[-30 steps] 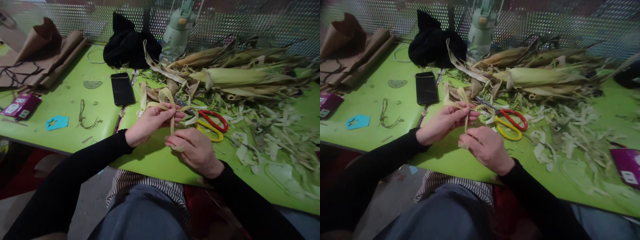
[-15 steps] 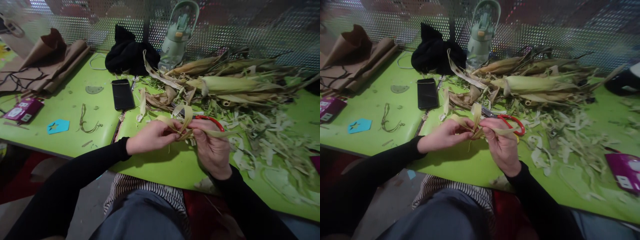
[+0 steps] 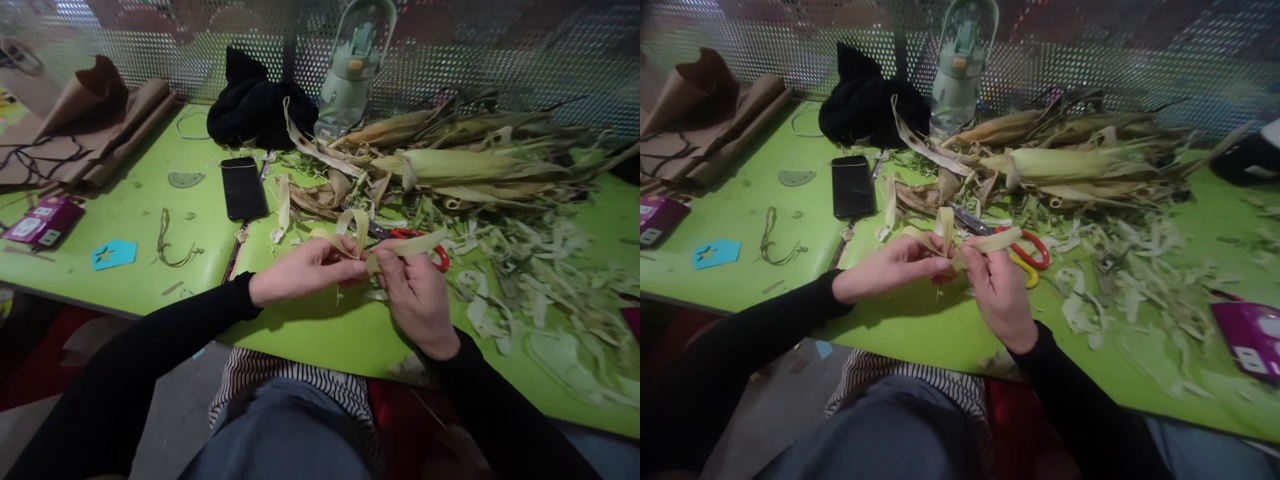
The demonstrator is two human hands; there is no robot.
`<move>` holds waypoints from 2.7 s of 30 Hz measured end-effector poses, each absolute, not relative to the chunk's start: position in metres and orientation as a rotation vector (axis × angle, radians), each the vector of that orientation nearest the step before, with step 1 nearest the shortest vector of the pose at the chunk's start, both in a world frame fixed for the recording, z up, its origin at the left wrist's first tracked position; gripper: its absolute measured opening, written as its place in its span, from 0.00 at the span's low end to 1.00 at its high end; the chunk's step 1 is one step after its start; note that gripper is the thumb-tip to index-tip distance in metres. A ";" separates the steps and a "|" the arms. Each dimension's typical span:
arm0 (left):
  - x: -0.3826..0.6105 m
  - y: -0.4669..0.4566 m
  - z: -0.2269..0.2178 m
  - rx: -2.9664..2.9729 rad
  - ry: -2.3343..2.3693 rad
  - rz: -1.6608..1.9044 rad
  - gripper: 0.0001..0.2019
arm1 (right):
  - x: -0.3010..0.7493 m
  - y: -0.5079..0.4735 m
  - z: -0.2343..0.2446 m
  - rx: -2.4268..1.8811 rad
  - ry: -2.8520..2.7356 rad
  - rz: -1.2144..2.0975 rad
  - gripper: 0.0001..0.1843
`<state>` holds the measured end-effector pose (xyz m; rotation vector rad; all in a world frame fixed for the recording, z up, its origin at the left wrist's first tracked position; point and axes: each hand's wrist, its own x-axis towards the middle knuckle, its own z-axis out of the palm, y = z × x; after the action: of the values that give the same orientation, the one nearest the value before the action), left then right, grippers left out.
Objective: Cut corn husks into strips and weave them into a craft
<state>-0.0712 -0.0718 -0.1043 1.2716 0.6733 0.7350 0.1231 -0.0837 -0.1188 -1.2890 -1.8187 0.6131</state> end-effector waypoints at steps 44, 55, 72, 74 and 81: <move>-0.067 -0.076 -0.107 0.927 0.813 0.464 0.12 | 0.126 -0.089 -0.115 -0.603 -2.022 0.068 0.18; -0.067 -0.082 -0.104 1.369 0.842 0.368 0.15 | 0.122 -0.092 -0.119 -0.784 -2.076 0.246 0.15; -0.067 -0.084 -0.099 1.284 0.730 0.549 0.18 | 0.121 -0.088 -0.126 -0.823 -1.747 0.583 0.16; -0.067 -0.084 -0.097 1.319 0.763 0.542 0.17 | 0.123 -0.087 -0.126 -0.844 -1.793 0.602 0.14; -0.064 -0.083 -0.102 1.042 0.700 0.487 0.13 | 0.120 -0.086 -0.123 -0.692 -1.759 0.462 0.16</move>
<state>-0.0642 -0.0825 -0.1017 1.0420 0.6997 0.4872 0.1204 -0.0864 -0.1226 -0.6920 -1.7586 0.4624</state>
